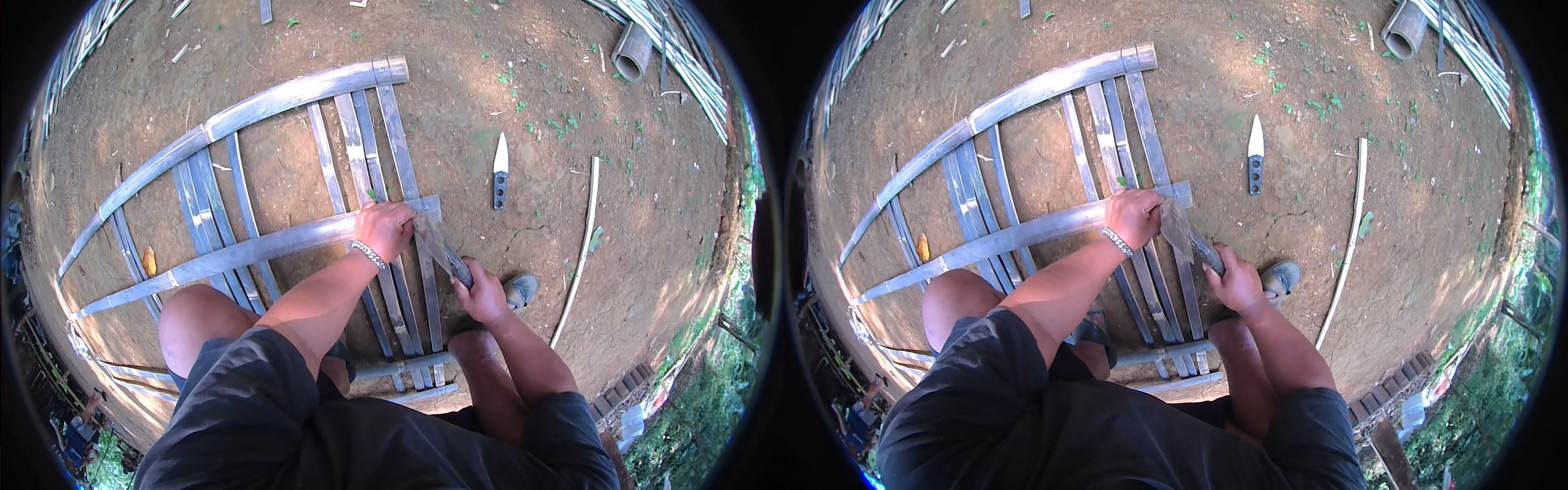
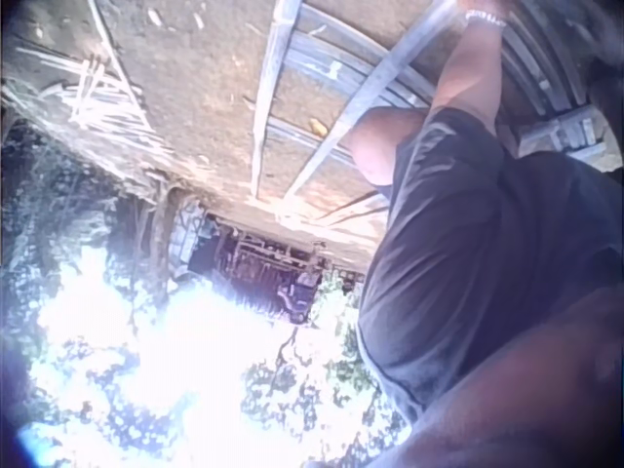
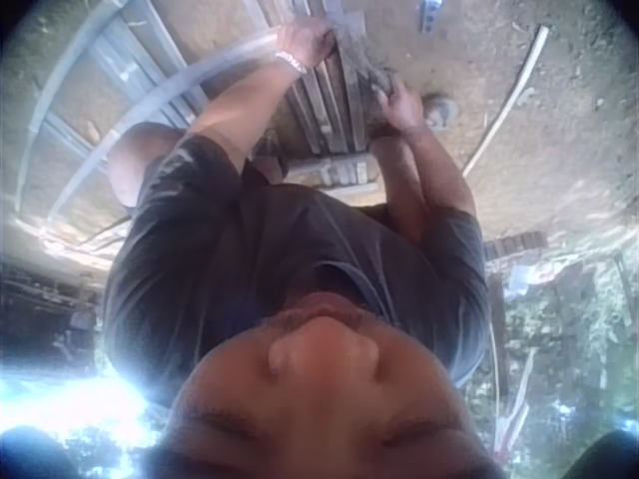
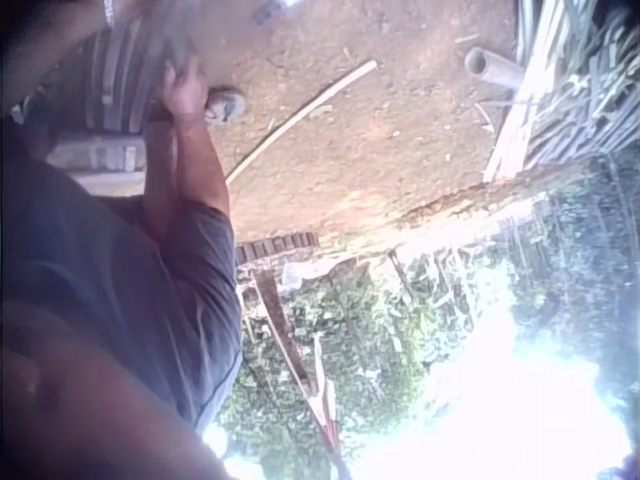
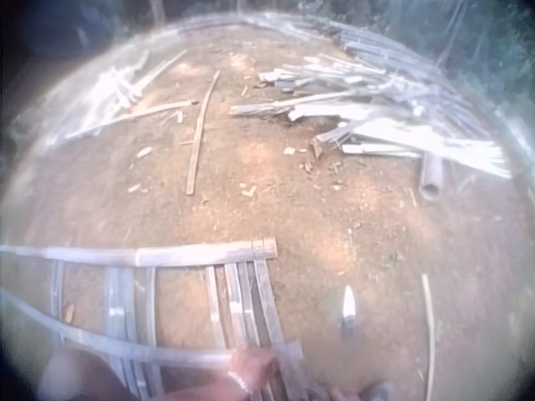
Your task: The person constructs a bamboo structure by securing bamboo slats to a larger bamboo frame. They use a small knife and a hand axe to shape and wedge pieces into place, and use their hands to position and secure the slats.
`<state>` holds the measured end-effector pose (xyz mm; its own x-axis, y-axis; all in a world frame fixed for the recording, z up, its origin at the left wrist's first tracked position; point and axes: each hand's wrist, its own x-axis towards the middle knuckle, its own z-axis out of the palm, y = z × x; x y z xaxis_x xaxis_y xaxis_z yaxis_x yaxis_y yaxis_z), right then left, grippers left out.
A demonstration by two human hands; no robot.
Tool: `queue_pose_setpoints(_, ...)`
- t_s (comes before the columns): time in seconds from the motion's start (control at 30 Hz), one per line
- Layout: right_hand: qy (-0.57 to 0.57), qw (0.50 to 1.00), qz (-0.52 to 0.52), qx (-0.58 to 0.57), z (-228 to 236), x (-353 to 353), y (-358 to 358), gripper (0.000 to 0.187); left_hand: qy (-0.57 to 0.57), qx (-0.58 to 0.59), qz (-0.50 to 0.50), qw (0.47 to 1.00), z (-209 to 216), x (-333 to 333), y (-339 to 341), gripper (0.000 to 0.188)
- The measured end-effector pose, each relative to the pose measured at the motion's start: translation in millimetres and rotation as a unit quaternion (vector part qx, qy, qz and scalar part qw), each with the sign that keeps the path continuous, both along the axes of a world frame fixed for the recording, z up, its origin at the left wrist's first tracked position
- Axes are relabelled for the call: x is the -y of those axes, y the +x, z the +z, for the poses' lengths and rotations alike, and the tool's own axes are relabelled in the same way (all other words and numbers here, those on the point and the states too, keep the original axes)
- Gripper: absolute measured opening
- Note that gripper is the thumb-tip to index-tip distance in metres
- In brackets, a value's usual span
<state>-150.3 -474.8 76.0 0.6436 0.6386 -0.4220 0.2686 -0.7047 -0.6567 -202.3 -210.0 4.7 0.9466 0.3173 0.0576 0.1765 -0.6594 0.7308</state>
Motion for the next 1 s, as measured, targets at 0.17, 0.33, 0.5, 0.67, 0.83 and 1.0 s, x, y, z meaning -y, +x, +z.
queue_pose_setpoints(0.17,-0.049,0.998,-0.021,-0.042,11,7,1,0.043,0.014,0.007,0.001,1.000,0,2,0,0.013)
queue_pose_setpoints(0.33,0.019,0.999,-0.032,-0.034,12,7,-3,0.045,0.014,0.016,-0.004,1.000,3,0,1,0.014)
queue_pose_setpoints(0.5,-0.034,0.998,-0.028,-0.050,18,-10,6,0.045,0.023,0.009,-0.014,1.000,5,-1,1,0.015)
queue_pose_setpoints(0.67,-0.033,0.999,-0.021,-0.028,21,-11,11,0.042,0.011,0.014,-0.008,1.000,3,-1,-2,0.014)
queue_pose_setpoints(0.83,-0.021,1.000,0.008,-0.007,8,3,5,0.041,0.015,0.023,-0.017,0.999,1,-1,0,0.011)
queue_pose_setpoints(1.0,-0.031,0.998,-0.016,-0.052,19,-3,7,0.040,0.009,0.021,-0.020,1.000,3,-3,0,0.012)
